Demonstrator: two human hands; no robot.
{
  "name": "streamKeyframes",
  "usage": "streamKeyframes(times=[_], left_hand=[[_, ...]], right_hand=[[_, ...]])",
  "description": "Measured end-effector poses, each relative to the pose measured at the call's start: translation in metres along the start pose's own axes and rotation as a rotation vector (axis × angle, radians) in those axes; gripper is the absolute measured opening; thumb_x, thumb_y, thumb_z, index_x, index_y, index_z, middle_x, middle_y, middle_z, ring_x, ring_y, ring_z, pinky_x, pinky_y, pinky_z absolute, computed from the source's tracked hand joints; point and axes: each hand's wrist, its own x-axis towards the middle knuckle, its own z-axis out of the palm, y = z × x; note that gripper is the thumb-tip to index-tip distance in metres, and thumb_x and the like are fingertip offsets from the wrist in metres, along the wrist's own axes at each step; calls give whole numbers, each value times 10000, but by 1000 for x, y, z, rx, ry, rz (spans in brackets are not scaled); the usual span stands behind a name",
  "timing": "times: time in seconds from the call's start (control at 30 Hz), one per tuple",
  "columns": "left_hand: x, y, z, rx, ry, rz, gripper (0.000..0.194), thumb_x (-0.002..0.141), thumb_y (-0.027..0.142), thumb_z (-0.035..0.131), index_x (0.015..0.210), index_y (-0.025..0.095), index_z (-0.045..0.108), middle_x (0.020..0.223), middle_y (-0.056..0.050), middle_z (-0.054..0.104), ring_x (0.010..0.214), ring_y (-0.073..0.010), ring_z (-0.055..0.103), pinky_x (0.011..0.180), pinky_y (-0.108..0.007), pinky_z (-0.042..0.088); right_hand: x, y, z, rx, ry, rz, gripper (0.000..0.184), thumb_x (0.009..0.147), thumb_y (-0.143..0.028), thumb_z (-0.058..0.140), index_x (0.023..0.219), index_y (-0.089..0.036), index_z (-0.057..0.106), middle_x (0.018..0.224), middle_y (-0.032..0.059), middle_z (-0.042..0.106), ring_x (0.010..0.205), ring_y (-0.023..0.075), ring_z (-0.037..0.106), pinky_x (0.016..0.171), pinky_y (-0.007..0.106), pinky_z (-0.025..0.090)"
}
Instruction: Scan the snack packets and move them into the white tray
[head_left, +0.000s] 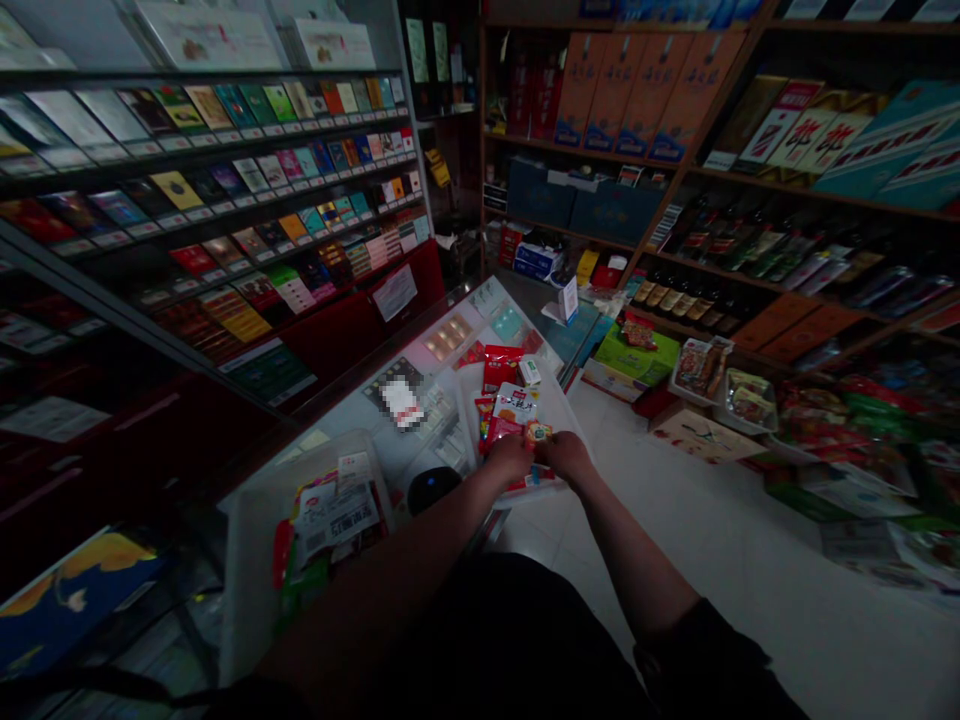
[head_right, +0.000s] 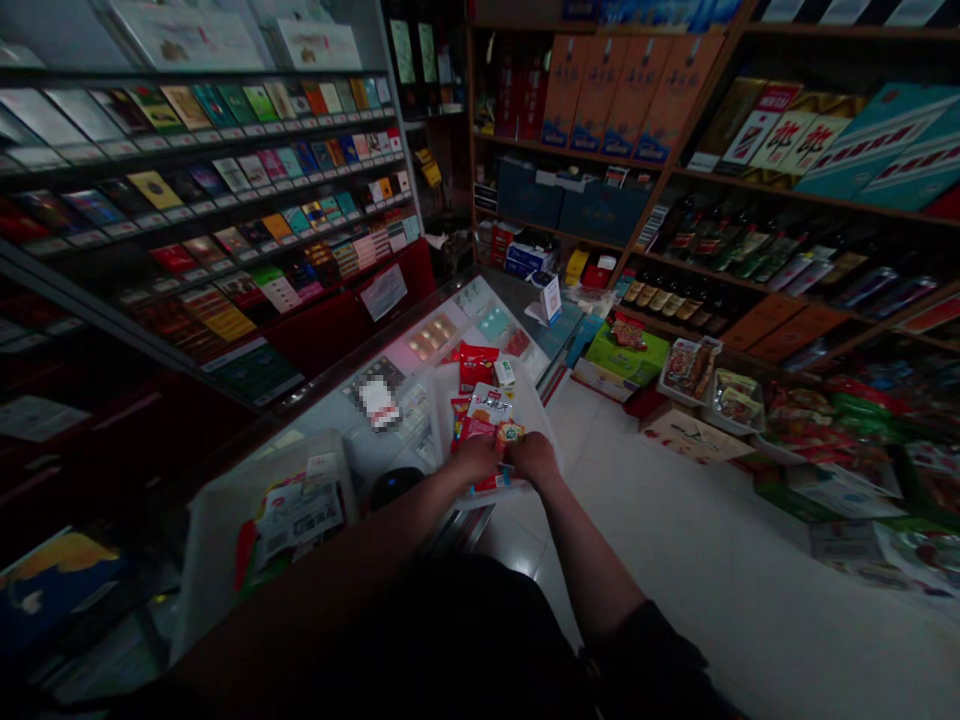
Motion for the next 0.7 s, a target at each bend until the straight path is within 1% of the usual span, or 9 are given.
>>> streamKeyframes(times=[0.1, 0.13, 0.2, 0.27, 0.33, 0.43, 0.5, 0.6, 0.7], left_hand=[[-5, 6, -13, -18, 5, 59, 229, 870, 173, 622, 1048, 139, 762, 1136, -142, 787, 1086, -257, 722, 931, -312, 532], [-8, 7, -18, -31, 2, 83, 238, 878, 188, 624, 1071, 151, 758, 1139, -121, 789, 1072, -241, 724, 922, -302, 536], [-13, 8, -26, -82, -2, 141, 289, 863, 191, 653, 1139, 178, 741, 1156, -80, 789, 1047, -211, 726, 904, -280, 543], [-19, 7, -35, -172, 0, 206, 390, 814, 153, 698, 1202, 189, 714, 1160, -61, 786, 1027, -195, 724, 897, -273, 551], [-25, 7, -44, -279, 1, 267, 470, 762, 109, 732, 1226, 174, 697, 1121, -66, 787, 997, -203, 725, 892, -292, 563], [-35, 7, -59, -370, -19, 323, 522, 725, 68, 743, 1236, 155, 682, 1047, -68, 785, 937, -211, 726, 857, -310, 579], [-42, 9, -68, -360, -2, 342, 547, 711, 41, 729, 1245, 148, 671, 1035, -65, 778, 901, -206, 722, 830, -307, 584], [-51, 9, -78, -253, 109, 413, 578, 691, 17, 712, 1251, 153, 675, 1126, -79, 756, 979, -215, 704, 886, -321, 582], [-58, 5, -86, -158, 211, 464, 613, 686, 22, 693, 1284, 155, 671, 1223, -103, 715, 1059, -226, 677, 960, -344, 566]], right_hand=[[-4, 4, -5, 205, 48, 22, 345, 947, -311, 537, 930, -108, 815, 908, 129, 798, 843, 197, 731, 685, 243, 475], [-6, 6, -7, 317, 68, 6, 351, 945, -322, 529, 955, -118, 815, 892, 102, 797, 839, 192, 726, 698, 242, 481], [-11, 10, -11, 548, 75, -81, 362, 932, -360, 542, 1057, -149, 809, 915, 58, 804, 877, 197, 728, 764, 257, 517], [-15, 13, -16, 730, 61, -190, 408, 902, -395, 593, 1197, -182, 778, 1052, 44, 810, 991, 224, 732, 883, 313, 549], [-20, 12, -22, 826, 51, -258, 549, 836, -394, 679, 1349, -205, 706, 1269, 61, 763, 1162, 268, 698, 1005, 394, 538], [-27, 6, -30, 845, 31, -285, 840, 722, -319, 771, 1527, -217, 555, 1526, 114, 601, 1369, 319, 584, 1112, 469, 489], [-32, 0, -34, 820, 16, -308, 951, 694, -277, 783, 1591, -234, 469, 1608, 127, 509, 1436, 321, 524, 1150, 476, 464], [-37, -11, -34, 767, 47, -355, 1003, 712, -263, 779, 1634, -267, 385, 1637, 111, 469, 1450, 305, 510, 1157, 473, 469], [-40, -25, -31, 751, 124, -384, 998, 733, -226, 768, 1644, -260, 362, 1591, 109, 528, 1398, 298, 564, 1124, 470, 503]])
